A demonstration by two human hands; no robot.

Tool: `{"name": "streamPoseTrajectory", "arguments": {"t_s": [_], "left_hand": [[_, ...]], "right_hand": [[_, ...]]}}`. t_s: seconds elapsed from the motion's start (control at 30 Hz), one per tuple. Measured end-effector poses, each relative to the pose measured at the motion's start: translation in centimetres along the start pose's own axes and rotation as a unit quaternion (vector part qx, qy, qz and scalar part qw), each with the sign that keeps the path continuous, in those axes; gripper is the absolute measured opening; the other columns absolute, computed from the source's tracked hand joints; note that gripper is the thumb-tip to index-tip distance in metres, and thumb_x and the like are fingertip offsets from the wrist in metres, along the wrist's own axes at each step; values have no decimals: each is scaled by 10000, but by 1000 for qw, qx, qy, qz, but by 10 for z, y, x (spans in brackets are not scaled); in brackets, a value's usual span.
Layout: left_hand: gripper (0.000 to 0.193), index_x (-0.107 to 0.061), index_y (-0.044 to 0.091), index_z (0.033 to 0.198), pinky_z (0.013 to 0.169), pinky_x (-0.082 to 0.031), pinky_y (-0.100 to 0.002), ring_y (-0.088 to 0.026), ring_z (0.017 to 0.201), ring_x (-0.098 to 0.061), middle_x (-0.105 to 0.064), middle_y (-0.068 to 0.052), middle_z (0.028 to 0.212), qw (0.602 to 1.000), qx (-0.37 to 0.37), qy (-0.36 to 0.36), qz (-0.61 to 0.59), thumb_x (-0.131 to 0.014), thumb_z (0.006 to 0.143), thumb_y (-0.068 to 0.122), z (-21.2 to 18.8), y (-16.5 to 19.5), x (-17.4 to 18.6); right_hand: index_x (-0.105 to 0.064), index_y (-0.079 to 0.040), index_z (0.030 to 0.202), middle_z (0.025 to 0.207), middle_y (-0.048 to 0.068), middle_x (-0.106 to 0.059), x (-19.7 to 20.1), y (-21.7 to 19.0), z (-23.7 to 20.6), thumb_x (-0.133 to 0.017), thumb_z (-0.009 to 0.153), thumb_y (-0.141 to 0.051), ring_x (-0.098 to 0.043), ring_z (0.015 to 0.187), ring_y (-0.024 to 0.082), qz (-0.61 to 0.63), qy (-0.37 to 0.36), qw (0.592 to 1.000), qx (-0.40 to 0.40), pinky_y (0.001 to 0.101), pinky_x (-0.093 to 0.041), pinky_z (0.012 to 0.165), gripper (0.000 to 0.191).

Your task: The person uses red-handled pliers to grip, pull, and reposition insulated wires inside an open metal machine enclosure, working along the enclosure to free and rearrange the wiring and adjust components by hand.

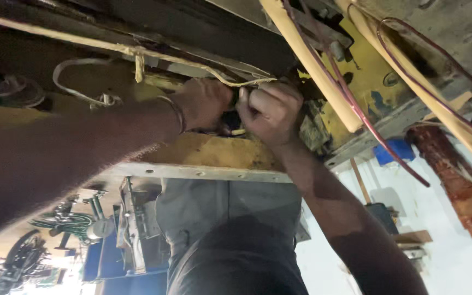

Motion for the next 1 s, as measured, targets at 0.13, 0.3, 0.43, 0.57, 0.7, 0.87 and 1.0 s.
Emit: {"name": "streamPoseTrajectory", "arguments": {"t_s": [0.13, 0.3, 0.43, 0.57, 0.7, 0.87, 1.0], "left_hand": [[517, -731, 140, 1164, 858, -562, -509, -366, 1039, -681, -706, -189, 1126, 997, -32, 19, -61, -832, 742, 421, 6, -3, -20], [584, -708, -3, 1168, 862, -575, -479, -387, 967, -709, -723, -245, 1101, 962, -123, 35, -240, -794, 767, 413, 18, -12, -33], [539, -652, 41, 1158, 807, -611, -436, -320, 906, -742, -746, -194, 1046, 940, 1, -141, -310, -771, 830, 452, 20, -11, -31], [519, -728, -4, 968, 804, -554, -469, -351, 856, -714, -748, -222, 912, 948, -5, -176, -266, -738, 864, 504, 21, -14, -23], [407, -743, 5, 1039, 831, -581, -452, -344, 902, -746, -768, -225, 970, 949, -10, -193, -248, -746, 824, 350, 22, -16, -28], [596, -651, 39, 1240, 838, -547, -480, -417, 954, -687, -719, -256, 1019, 965, -67, -28, -254, -807, 744, 330, 20, -10, -31], [512, -683, 72, 1219, 874, -555, -465, -392, 997, -693, -718, -229, 1089, 953, -13, -21, -301, -769, 785, 332, 17, -7, -26]], "right_hand": [[-446, -42, 632, 629, 122, -453, -1, 3, -4, -782, 929, -53, -491, 568, 295, 20, 7, 997, -78, 424, -395, 556, 448], [-420, -37, 608, 608, 104, -420, -1, 8, -9, -785, 914, -66, -464, 542, 264, 23, -3, 997, -74, 417, -357, 532, 478], [-453, -45, 599, 579, 75, -431, -3, 7, -8, -784, 914, -53, -441, 497, 218, 43, 8, 997, -62, 391, -343, 509, 457], [-442, -52, 570, 554, 76, -401, -7, 10, -5, -784, 884, -16, -404, 471, 219, 43, 30, 998, -42, 392, -311, 493, 466], [-401, -48, 561, 560, 87, -385, -7, 14, -9, -787, 886, 7, -393, 476, 233, 58, 14, 997, -49, 402, -293, 496, 507], [-382, -40, 580, 573, 90, -380, -5, 10, -9, -790, 907, -7, -403, 482, 236, 33, -9, 996, -88, 404, -299, 494, 525], [-390, -38, 608, 604, 111, -399, -4, 3, 1, -797, 918, -25, -441, 525, 270, 14, -25, 997, -76, 411, -334, 520, 511]]}}
Point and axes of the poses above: each hand's wrist, its own z-axis towards the middle knuckle, its own x-axis out of the back of the hand, y = z × x, the point moved 1 cm from there along z, towards the middle knuckle
